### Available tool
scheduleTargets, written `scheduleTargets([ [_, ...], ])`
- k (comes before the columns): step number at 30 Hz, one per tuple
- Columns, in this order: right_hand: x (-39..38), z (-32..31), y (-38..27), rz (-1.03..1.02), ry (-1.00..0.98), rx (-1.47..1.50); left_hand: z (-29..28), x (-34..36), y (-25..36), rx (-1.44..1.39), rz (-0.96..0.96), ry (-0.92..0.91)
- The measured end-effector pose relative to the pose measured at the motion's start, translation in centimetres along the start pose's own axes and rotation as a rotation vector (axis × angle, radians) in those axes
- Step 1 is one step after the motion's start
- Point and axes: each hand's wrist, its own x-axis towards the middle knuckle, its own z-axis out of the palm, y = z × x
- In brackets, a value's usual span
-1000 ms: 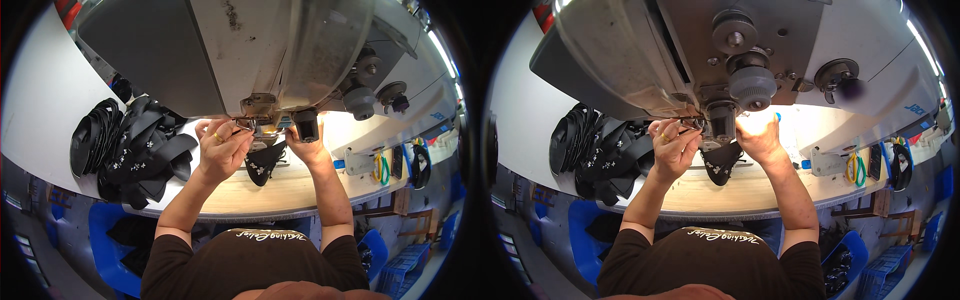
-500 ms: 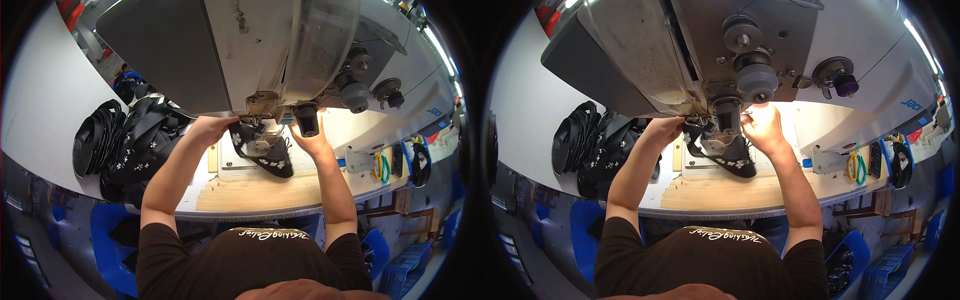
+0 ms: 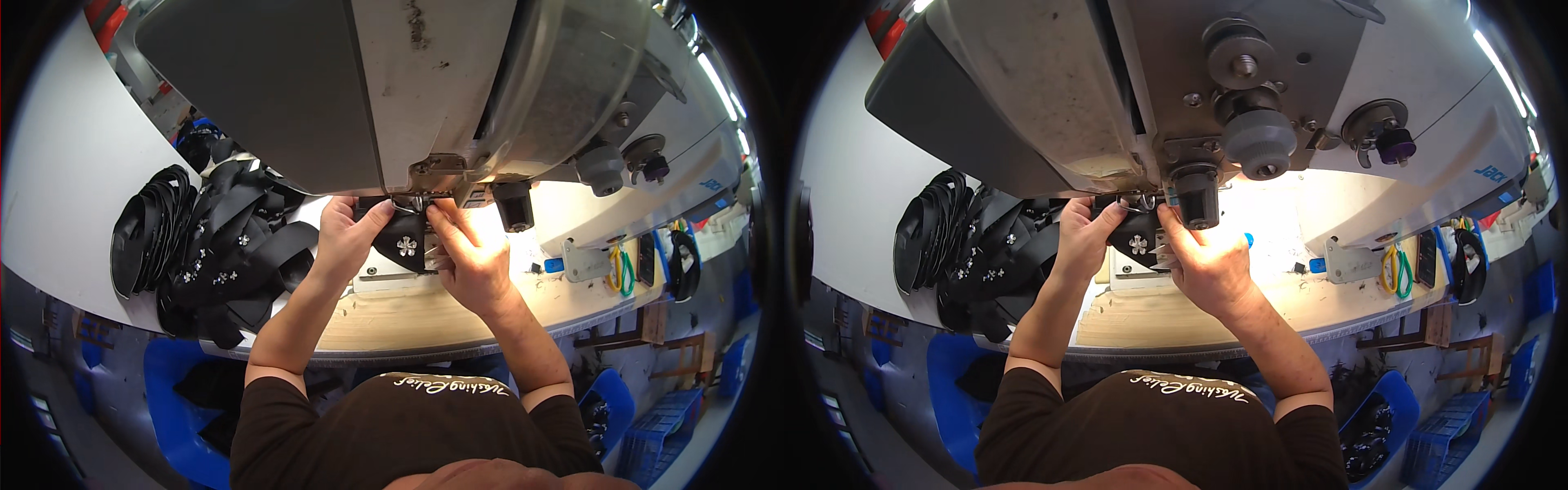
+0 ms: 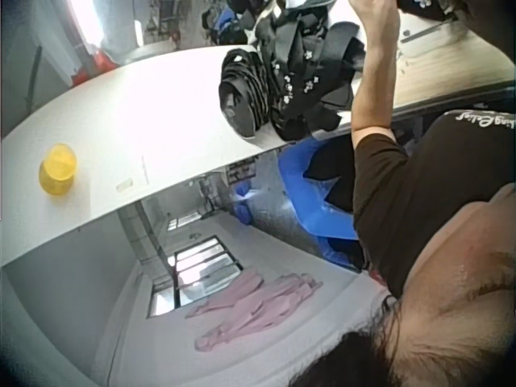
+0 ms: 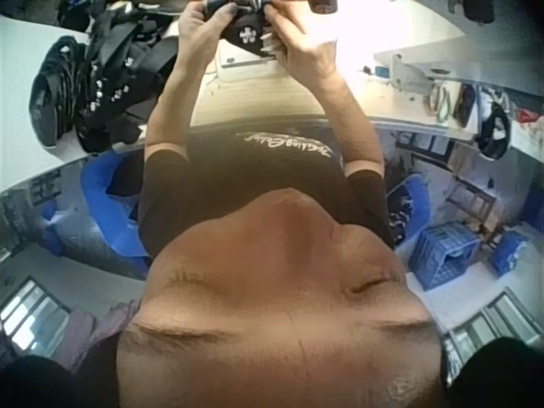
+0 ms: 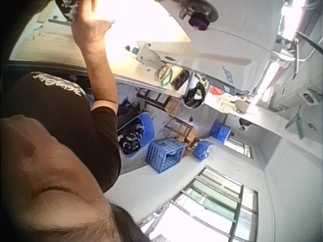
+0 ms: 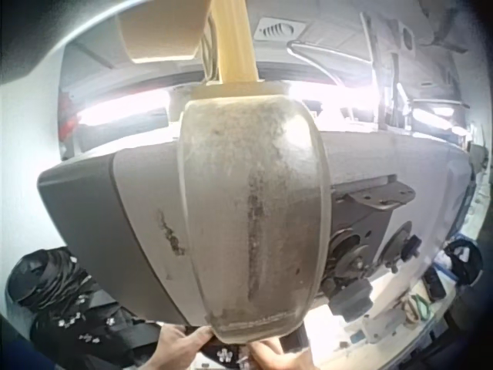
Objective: The person stitches fabric shoe upper components using a sewing machine, trims excess material and threads with scissors, and places the finished pieces into a blue plastic bin.
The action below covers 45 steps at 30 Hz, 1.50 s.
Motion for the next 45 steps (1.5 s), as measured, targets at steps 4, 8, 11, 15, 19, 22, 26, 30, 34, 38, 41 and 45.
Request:
scheduleTargets([
  [4,-0.1,0.2,0.1,0.056,-0.016,-0.017,-0.4,0.9,0.6,-0.010,0.032,-0.038],
  [8,-0.4,-0.2,0.3,0.074,-0.035,0.016,-5.0,1.5,-1.0,0.086,-0.095,-0.194],
  [11,-1.2,-0.4,-0.1,0.123,-0.020,0.019,-5.4,2.0,-2.4,0.316,0.234,0.030],
  [15,-2.1,-0.3,-1.2,0.099,0.085,0.205,-4.2,2.9,-1.7,0.875,0.629,-0.082],
  [19,-2.0,0.2,-2.4,-0.011,0.119,0.226,-4.1,4.1,-1.7,0.920,0.897,-0.140],
  [22,-1.8,0.0,-3.7,-0.031,0.072,0.176,-4.2,3.9,-1.1,0.831,0.954,-0.214],
  [26,-1.4,-0.1,-4.0,0.021,0.073,-0.045,-2.9,1.0,1.3,1.007,1.125,-0.258],
  [30,-1.9,0.2,-0.8,0.060,0.081,-0.214,0.5,-1.1,2.7,1.088,1.111,-0.400],
  [34,-0.8,-1.6,-0.1,0.025,-0.001,-0.019,1.6,-2.2,4.1,1.335,1.037,-0.376],
  [38,-0.1,-1.9,-0.3,-0.081,0.022,-0.057,1.0,-2.1,4.5,1.362,1.044,-0.392],
  [41,0.0,-1.8,-0.1,-0.084,0.009,-0.049,1.1,-2.2,4.3,1.378,1.042,-0.369],
  [45,0.3,-1.8,0.4,-0.068,-0.024,-0.081,0.9,-1.7,4.1,1.383,1.050,-0.318],
])
